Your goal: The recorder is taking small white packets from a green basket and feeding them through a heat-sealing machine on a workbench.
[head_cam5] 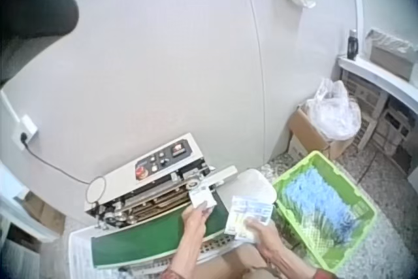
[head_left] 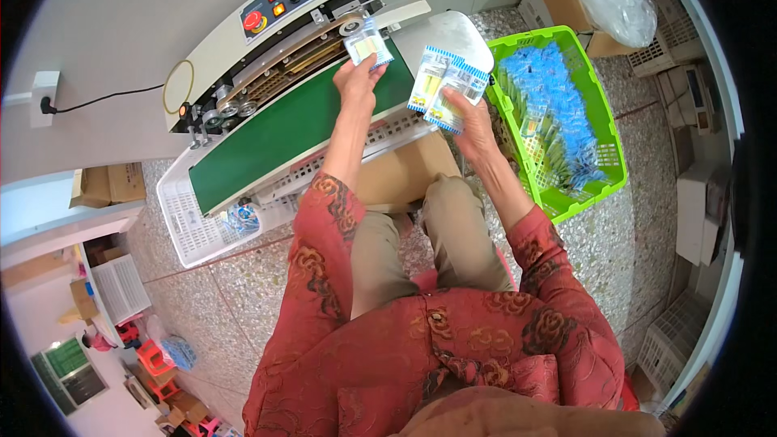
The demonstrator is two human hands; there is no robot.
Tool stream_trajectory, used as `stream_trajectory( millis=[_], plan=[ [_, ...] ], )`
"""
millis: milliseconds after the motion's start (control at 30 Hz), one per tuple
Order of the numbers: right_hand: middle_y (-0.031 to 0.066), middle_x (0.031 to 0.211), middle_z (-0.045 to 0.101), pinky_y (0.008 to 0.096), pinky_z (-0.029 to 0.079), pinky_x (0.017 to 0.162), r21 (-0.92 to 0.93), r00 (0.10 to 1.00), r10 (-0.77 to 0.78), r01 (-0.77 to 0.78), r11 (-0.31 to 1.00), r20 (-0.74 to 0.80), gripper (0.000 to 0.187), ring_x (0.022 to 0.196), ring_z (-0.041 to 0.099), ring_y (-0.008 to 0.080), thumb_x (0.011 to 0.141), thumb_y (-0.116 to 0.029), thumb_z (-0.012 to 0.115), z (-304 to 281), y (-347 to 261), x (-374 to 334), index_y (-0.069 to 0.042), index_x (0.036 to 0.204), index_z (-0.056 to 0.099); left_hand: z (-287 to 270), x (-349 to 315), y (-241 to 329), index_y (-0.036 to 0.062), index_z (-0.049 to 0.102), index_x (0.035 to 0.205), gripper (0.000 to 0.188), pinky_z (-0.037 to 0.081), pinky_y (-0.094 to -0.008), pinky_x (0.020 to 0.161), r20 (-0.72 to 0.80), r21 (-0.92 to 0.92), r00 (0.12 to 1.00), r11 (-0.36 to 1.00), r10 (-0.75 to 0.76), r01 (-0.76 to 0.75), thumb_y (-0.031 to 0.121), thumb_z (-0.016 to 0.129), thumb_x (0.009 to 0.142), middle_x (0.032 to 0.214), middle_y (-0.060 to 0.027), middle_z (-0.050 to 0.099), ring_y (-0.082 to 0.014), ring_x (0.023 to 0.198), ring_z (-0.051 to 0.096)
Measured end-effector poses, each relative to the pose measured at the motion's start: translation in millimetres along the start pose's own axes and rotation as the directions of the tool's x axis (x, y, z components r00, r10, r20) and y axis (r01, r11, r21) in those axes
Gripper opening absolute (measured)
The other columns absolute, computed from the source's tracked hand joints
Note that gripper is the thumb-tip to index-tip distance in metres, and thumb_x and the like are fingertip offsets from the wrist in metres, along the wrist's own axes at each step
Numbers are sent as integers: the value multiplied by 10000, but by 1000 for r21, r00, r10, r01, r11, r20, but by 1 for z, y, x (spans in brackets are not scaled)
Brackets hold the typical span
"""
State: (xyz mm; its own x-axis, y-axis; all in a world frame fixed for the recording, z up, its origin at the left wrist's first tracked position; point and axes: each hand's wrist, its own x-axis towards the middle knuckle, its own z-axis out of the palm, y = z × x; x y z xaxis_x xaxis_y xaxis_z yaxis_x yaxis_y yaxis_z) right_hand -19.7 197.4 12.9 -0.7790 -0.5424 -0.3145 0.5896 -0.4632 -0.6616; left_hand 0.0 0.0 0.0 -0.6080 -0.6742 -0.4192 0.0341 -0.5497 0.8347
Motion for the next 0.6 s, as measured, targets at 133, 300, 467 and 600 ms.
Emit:
stream_trajectory(
  millis=[133,300,467,600],
  plan=[
    [71,988,596,324,512,729,18,1000,29,-29,999,-4,319,855,598,178,759,-101,621,2,6,5,-23,1053,525,-20,-3,8,-57,558,952,217,516,-246,576,-78,-47,997,999,17,-21,-38,600,740,875,-141,603,-218,698,611],
    [73,981,598,322,520,706,39,999,34,-34,999,15,314,842,602,178,761,-90,617,9,11,3,-23,1053,525,-44,-17,16,-71,506,941,246,536,-251,647,-153,-243,987,970,-51,12,15,635,750,900,-179,582,-255,776,605],
    [73,975,597,320,519,702,32,999,47,-47,998,20,320,836,601,169,754,-88,624,8,12,6,-26,1053,527,-27,-55,8,-43,486,1009,365,519,-304,681,139,-95,969,971,-205,219,238,607,810,914,-161,580,-229,800,596],
    [66,962,601,315,514,706,1,1000,28,-28,1000,-4,315,830,600,161,753,-85,624,12,11,5,-31,1049,531,3,-82,5,-23,563,987,344,479,-247,609,273,277,948,957,-164,86,283,571,829,862,-82,610,-127,715,582]
  ],
)
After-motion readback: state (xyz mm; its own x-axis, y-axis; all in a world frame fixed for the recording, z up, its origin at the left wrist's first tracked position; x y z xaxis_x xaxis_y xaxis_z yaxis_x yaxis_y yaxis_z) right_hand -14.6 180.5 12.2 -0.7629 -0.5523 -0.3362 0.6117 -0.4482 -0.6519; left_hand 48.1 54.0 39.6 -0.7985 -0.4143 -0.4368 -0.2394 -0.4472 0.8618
